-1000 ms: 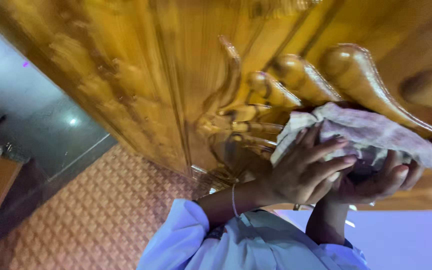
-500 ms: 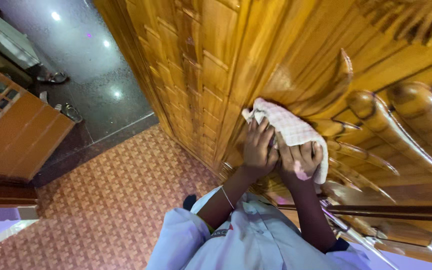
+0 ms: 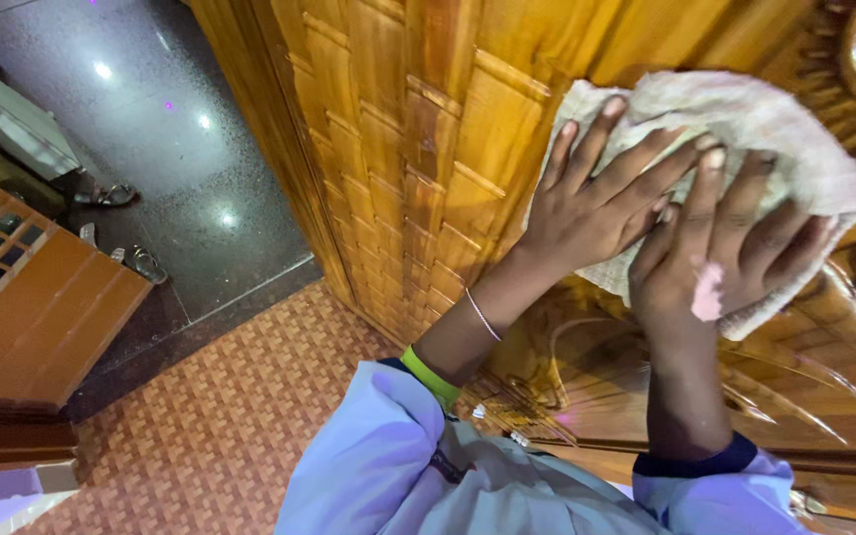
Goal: The person wipes a carved wooden door with a cloth, moving the cloth across the textured surface and around the handle before folding the cloth.
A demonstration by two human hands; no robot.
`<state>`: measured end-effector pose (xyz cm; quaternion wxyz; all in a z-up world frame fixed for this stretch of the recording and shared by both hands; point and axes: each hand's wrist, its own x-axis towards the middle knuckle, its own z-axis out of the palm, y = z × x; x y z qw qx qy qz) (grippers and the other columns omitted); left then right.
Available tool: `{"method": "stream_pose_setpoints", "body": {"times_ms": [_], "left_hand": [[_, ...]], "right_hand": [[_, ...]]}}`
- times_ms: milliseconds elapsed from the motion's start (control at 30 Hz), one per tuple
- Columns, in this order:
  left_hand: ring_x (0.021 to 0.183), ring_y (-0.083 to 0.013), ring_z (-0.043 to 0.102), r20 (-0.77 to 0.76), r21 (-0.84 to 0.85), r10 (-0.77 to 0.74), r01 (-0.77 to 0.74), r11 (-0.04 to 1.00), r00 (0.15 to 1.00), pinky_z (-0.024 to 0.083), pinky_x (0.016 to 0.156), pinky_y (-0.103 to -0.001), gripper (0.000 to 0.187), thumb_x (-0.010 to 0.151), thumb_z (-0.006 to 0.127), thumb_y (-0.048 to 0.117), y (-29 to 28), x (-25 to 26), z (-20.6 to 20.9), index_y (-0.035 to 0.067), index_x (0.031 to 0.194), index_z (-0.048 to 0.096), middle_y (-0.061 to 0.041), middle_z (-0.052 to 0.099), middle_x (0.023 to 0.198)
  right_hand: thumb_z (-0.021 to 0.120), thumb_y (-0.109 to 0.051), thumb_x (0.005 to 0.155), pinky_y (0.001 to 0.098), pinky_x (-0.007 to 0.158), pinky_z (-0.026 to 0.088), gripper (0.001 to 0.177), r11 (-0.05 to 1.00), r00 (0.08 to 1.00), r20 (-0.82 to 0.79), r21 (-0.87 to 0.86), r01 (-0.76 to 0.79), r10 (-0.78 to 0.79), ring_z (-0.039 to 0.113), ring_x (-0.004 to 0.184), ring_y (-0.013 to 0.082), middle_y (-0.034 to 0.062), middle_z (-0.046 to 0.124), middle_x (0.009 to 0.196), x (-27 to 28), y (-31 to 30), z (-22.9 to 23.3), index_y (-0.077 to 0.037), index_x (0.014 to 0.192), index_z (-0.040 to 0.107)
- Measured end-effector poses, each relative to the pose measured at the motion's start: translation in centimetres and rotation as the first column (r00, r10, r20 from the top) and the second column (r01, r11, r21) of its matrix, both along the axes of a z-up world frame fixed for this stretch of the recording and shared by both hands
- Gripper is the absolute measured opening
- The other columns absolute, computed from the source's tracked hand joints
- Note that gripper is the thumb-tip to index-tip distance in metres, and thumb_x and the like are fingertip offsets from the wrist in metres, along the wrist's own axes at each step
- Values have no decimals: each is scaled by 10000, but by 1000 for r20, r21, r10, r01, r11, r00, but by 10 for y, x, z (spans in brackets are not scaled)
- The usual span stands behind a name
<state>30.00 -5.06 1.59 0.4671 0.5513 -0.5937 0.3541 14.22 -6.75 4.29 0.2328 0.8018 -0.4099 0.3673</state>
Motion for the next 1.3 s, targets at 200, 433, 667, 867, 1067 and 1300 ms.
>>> {"method": "stream_pose_setpoints", "body": {"times_ms": [200, 433, 667, 867, 1067, 1300], "left_hand": [[1583, -436, 290, -87, 89, -77, 84, 992, 993, 196, 1323, -676, 494, 1042, 646, 389, 28, 24, -95, 324, 1518, 530, -16, 413, 1608], [1489, -505, 388, -264, 198, -139, 194, 961, 955, 327, 1234, -739, 394, 971, 702, 342, 66, 40, -214, 215, 1338, 638, -90, 476, 1464], [1626, -408, 307, -169, 169, -153, 181, 969, 974, 183, 1315, -676, 460, 1052, 661, 393, 65, 90, -117, 338, 1496, 557, 25, 419, 1630], [1602, -418, 229, -16, 66, -98, 98, 993, 995, -16, 1304, -653, 452, 1135, 527, 440, 17, 122, -48, 398, 1572, 421, 3, 385, 1645], [1492, -461, 369, -133, 1, -92, 93, 996, 987, 137, 1269, -714, 299, 985, 612, 468, 11, 118, -157, 300, 1193, 744, -29, 606, 1316], [1274, -558, 478, -256, 209, 3, 52, 976, 967, 213, 1126, -866, 291, 755, 777, 461, 14, 107, -342, 210, 895, 727, -92, 579, 972]], "right_hand": [[546, -292, 1109, 718, 1233, 118, 496, 995, 986, -134, 9, -103, 103, 446, 1503, 500, 242, 550, 1589, 12, 20, -97, -87, 1558, 601], [664, -270, 977, 641, 1268, 247, 414, 981, 973, -157, 126, -148, 167, 605, 1368, 380, 60, 739, 1307, 32, 42, -215, -220, 1387, 685], [625, -229, 996, 605, 1272, 201, 474, 998, 967, -249, 51, -47, 59, 540, 1471, 369, 99, 723, 1387, 58, 35, -118, -263, 1462, 704], [459, -283, 1110, 787, 1039, 110, 458, 953, 949, 114, -104, -284, 295, 427, 1371, 546, 278, 579, 1462, 92, 18, -42, -86, 1456, 685], [586, -220, 1008, 746, 1130, 193, 285, 921, 963, 127, -345, -180, 236, 673, 1251, 279, 33, 712, 1320, 114, -10, -179, -138, 1188, 791], [638, -135, 845, 561, 933, 552, 350, 857, 884, 80, 218, -466, 460, 685, 1041, 410, 218, 726, 1106, 112, 23, -224, -79, 1173, 744]]}}
